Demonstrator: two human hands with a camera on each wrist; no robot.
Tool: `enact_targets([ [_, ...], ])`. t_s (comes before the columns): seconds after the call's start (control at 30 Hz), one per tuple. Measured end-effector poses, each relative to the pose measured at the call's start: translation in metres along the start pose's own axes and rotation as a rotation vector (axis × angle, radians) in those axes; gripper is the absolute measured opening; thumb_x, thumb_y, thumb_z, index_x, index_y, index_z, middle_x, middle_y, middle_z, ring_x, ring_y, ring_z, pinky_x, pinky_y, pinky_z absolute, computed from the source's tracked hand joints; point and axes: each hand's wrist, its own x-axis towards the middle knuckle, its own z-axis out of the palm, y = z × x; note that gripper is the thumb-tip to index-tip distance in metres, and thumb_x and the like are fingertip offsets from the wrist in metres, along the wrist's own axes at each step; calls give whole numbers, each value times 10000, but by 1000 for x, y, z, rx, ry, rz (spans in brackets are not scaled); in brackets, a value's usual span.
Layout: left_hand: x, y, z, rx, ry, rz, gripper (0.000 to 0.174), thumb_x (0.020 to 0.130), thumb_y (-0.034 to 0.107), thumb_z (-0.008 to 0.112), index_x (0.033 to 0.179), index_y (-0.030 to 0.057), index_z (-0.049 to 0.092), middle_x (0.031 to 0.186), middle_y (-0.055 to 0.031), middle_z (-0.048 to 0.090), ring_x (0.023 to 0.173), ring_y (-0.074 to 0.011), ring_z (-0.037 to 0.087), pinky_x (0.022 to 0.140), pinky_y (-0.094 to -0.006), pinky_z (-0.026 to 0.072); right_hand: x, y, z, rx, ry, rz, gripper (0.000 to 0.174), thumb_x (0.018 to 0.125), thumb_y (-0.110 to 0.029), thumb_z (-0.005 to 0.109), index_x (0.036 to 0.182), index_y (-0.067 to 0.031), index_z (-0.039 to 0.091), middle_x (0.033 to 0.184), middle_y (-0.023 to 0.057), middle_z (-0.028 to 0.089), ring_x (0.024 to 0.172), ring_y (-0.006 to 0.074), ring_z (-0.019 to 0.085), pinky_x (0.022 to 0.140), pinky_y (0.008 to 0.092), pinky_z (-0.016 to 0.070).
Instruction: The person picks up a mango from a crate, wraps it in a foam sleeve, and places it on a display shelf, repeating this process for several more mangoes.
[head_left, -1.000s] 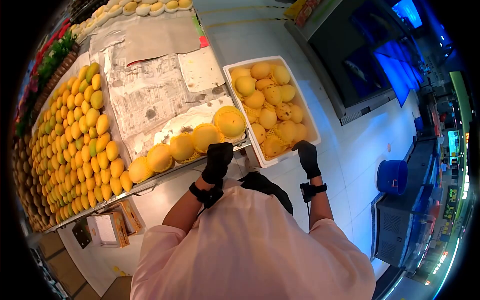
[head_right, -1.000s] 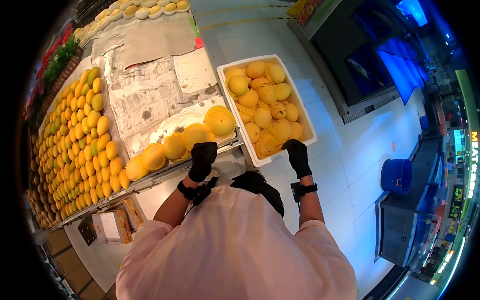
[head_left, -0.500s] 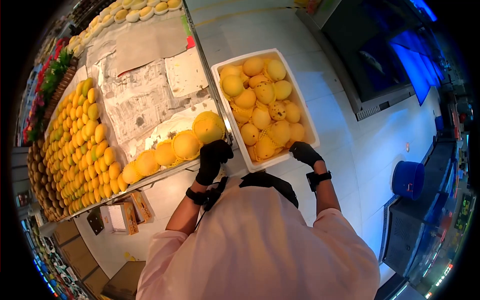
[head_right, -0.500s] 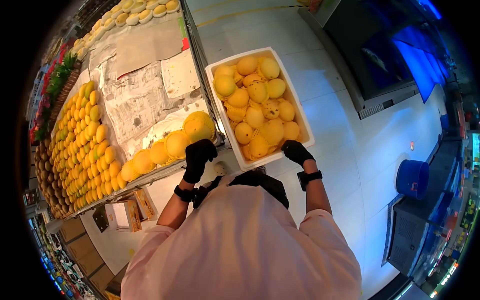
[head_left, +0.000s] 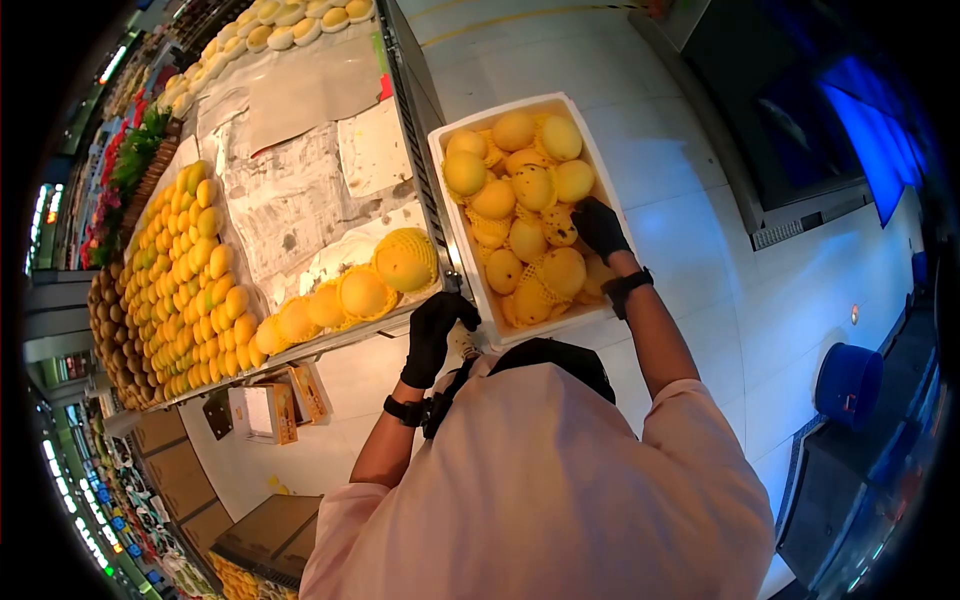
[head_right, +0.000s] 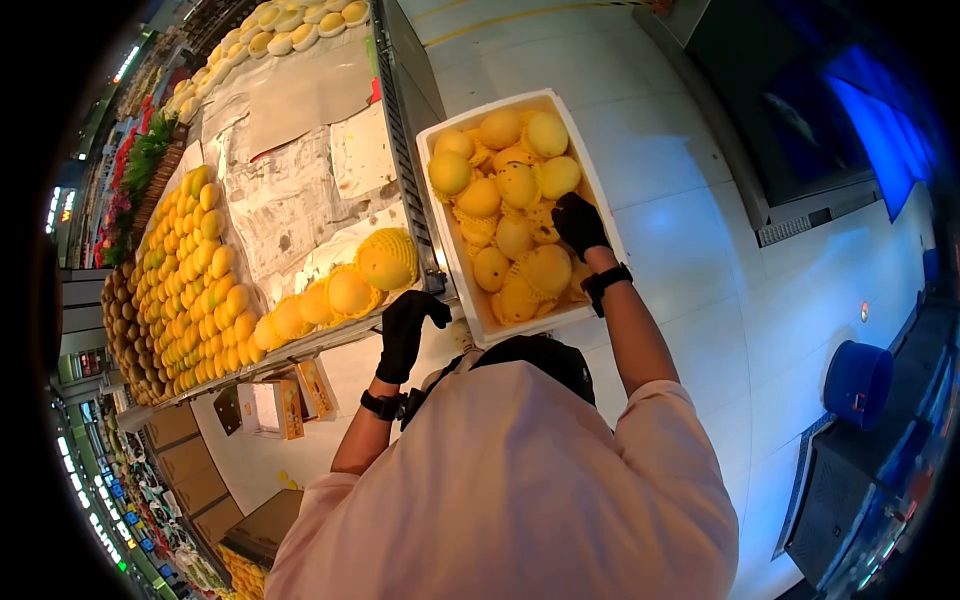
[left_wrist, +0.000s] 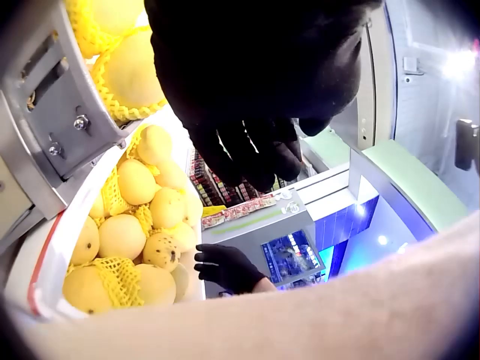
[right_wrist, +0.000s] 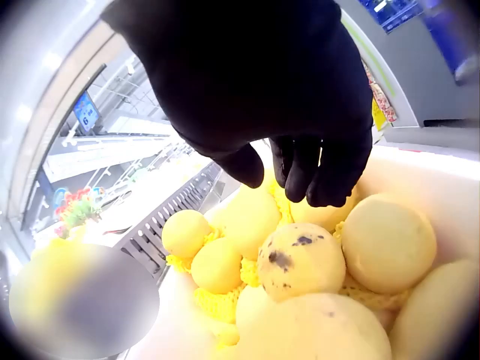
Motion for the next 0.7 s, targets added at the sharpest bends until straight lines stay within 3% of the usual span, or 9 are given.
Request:
enact_targets([
  [0.1, -8, -5, 10, -60, 34, -14, 178, 951, 112, 510, 905, -31, 606, 840, -83, 636, 767, -163, 609, 735, -286, 483, 33, -15, 3, -145, 60, -160, 643, 743, -392, 760, 1256, -65, 552, 1199, 232, 599, 1125, 396, 563, 955, 467, 471],
  [0.13, -11, -8, 10, -39, 50, -32, 178, 963, 116, 521, 923, -30, 615, 856, -79, 641, 775, -158, 610, 743, -285, 483, 35, -29, -6, -358, -24, -139, 850, 670, -462, 808, 1357, -86, 476, 1294, 196, 546, 1170, 394, 531, 981, 520, 433],
  [0.23, -25, -12, 14, 95, 145, -107, 170, 972, 111, 536, 952, -30, 628, 870, -75, 647, 790, -155, 615, 748, -287, 487, 41, -65, -9, -682, -66, -149, 920, 650, -523, 811, 1372, -79, 453, 1295, 172, 542, 1168, 398, 524, 956, 580, 420],
  [0.27, -29, -14, 15, 93, 157, -101, 163, 981, 96, 538, 982, -31, 639, 874, -70, 653, 799, -153, 618, 748, -286, 489, 49, -68, -4, -661, -117, -100, 975, 646, -579, 796, 1388, -64, 431, 1300, 168, 529, 1178, 409, 502, 940, 608, 414],
  [0.37, -39, -17, 17, 156, 198, -121, 215, 1009, 146, 497, 978, -31, 615, 819, -87, 642, 764, -168, 612, 738, -300, 487, 59, -71, 8, -601, -227, -26, 1039, 652, -618, 774, 1419, -35, 385, 1317, 178, 510, 1199, 412, 480, 950, 611, 401],
  [0.57, -52, -14, 15, 143, 284, -88, 202, 1004, 129, 499, 1001, -32, 621, 806, -86, 650, 753, -164, 615, 738, -300, 494, 47, -77, 38, -695, -58, -82, 1090, 656, -612, 786, 1436, 16, 356, 1297, 165, 526, 1215, 406, 468, 950, 605, 384],
  [0.7, -54, -15, 15, 134, 316, -98, 197, 1002, 130, 508, 1007, -30, 622, 810, -85, 652, 753, -163, 615, 738, -297, 494, 54, -87, 43, -689, -90, -34, 1105, 653, -584, 807, 1438, 42, 344, 1241, 169, 550, 1178, 372, 486, 904, 564, 413],
])
